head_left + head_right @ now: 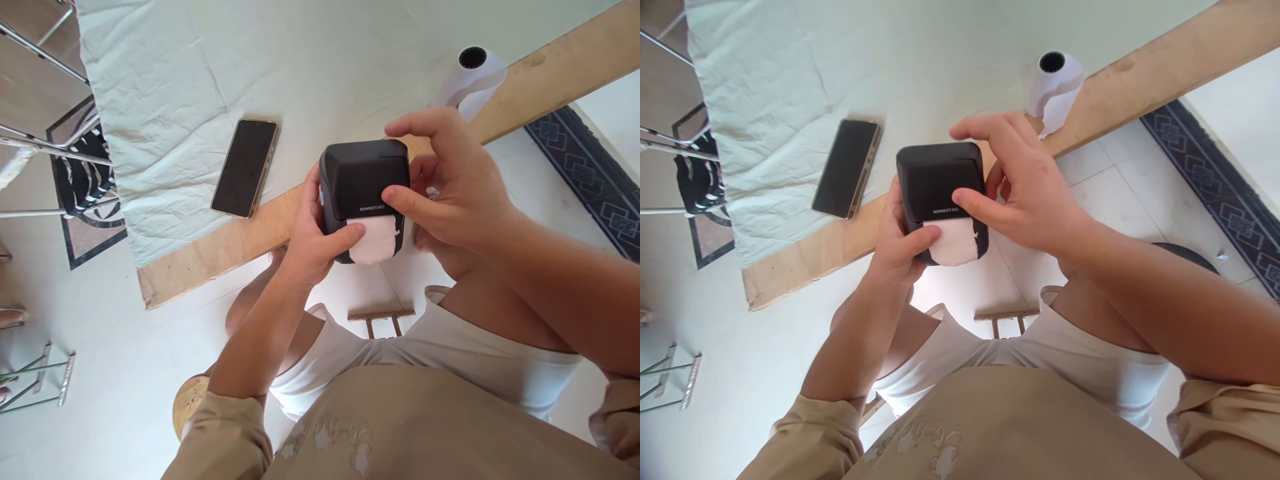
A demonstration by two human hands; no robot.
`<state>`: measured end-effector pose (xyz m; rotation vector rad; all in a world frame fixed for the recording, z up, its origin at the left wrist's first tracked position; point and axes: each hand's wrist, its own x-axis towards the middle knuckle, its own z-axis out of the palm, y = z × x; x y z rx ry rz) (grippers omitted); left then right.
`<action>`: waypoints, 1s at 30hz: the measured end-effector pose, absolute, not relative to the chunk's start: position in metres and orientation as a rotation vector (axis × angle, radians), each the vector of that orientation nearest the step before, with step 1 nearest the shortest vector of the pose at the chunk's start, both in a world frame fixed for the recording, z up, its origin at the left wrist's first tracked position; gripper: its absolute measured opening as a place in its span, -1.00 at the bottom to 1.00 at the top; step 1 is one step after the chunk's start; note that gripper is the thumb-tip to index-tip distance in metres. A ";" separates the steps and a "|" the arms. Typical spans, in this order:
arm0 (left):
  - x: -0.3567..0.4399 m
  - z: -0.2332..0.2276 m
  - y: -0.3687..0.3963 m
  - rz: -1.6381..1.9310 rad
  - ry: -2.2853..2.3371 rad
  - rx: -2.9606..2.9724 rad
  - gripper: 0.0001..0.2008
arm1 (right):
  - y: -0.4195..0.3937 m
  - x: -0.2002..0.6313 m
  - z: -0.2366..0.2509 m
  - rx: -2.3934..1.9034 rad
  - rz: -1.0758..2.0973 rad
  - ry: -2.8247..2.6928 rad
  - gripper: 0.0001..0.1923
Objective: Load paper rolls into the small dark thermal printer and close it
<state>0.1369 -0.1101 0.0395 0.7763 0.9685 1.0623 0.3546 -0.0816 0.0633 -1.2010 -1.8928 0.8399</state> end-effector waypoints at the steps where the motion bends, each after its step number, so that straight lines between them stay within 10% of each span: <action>1: 0.137 0.039 -0.110 1.071 0.965 0.768 0.04 | -0.080 0.355 0.062 -1.188 0.910 -1.894 -0.42; 30: 0.144 0.049 -0.104 1.088 0.885 0.712 -0.36 | -0.076 0.356 0.041 -1.130 1.131 -1.987 -0.34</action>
